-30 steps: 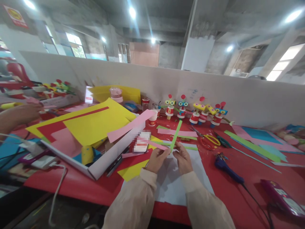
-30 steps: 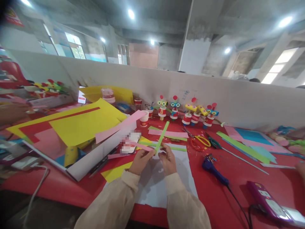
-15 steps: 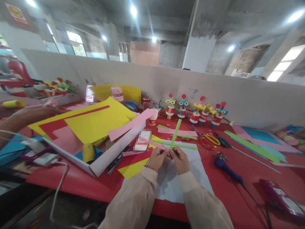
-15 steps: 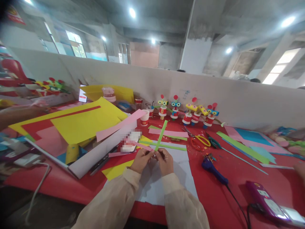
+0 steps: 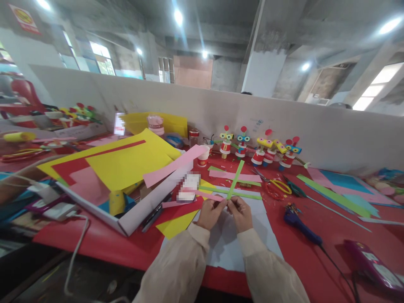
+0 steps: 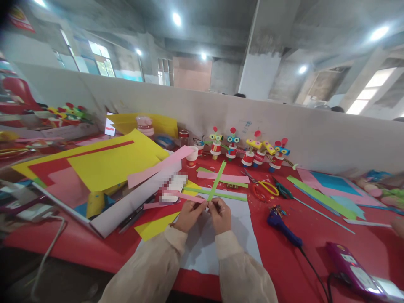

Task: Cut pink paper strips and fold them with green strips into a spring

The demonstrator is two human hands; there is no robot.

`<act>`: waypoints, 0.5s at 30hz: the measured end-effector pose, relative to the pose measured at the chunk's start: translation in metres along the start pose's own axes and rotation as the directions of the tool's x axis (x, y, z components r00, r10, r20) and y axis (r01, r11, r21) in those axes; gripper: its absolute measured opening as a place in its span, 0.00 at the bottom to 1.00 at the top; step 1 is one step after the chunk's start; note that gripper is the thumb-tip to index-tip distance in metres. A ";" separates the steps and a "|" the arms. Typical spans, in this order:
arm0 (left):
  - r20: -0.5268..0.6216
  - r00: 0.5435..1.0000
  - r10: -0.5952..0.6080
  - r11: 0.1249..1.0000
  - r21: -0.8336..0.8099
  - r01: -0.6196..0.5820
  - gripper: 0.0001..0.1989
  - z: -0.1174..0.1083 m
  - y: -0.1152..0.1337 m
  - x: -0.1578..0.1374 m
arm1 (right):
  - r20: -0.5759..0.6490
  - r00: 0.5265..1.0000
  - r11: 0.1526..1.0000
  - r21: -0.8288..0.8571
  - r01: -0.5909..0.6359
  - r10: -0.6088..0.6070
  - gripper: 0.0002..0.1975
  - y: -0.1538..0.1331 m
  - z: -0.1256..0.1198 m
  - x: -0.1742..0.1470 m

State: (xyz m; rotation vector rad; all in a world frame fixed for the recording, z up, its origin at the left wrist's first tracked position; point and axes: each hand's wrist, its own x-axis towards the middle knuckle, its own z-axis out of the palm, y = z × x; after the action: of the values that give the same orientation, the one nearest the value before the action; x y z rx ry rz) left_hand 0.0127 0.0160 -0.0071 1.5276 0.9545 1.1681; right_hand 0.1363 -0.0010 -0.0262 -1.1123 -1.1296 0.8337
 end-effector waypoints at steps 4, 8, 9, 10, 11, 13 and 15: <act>0.009 1.000 0.005 1.000 -0.020 -0.005 0.16 -0.001 0.003 -0.001 | 0.014 1.000 1.000 -0.004 -0.008 0.008 0.13 -0.002 0.000 -0.001; 0.033 0.999 -0.005 0.999 -0.048 0.007 0.16 0.000 0.005 -0.002 | 0.002 1.000 0.999 0.021 -0.028 0.028 0.13 -0.003 0.001 -0.001; 0.030 0.999 -0.021 0.997 -0.069 0.023 0.16 0.001 0.005 -0.002 | 0.004 0.999 0.998 0.050 -0.040 0.040 0.14 -0.003 0.001 -0.001; 0.023 0.999 -0.038 0.995 -0.093 0.040 0.16 0.001 0.005 -0.002 | 0.008 0.999 0.995 0.087 -0.053 0.053 0.15 -0.003 0.002 0.000; 0.012 0.999 -0.053 0.991 -0.118 0.054 0.16 0.001 0.005 -0.002 | 0.012 0.998 0.989 0.130 -0.066 0.065 0.16 -0.003 0.003 0.000; -0.006 0.997 -0.077 0.986 -0.152 0.076 0.15 0.001 0.005 -0.001 | 0.019 0.996 0.974 0.208 -0.087 0.085 0.18 -0.004 0.006 0.000; -0.014 0.995 -0.098 0.985 -0.147 0.095 0.16 0.001 0.005 -0.001 | 0.016 0.996 0.965 0.247 -0.084 0.083 0.19 -0.005 0.007 0.000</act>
State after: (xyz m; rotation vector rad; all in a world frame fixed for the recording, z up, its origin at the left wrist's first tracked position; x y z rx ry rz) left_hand 0.0135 0.0134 -0.0028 1.3407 0.9253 1.1611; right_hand 0.1290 -0.0002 -0.0213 -0.9539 -0.9584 1.0154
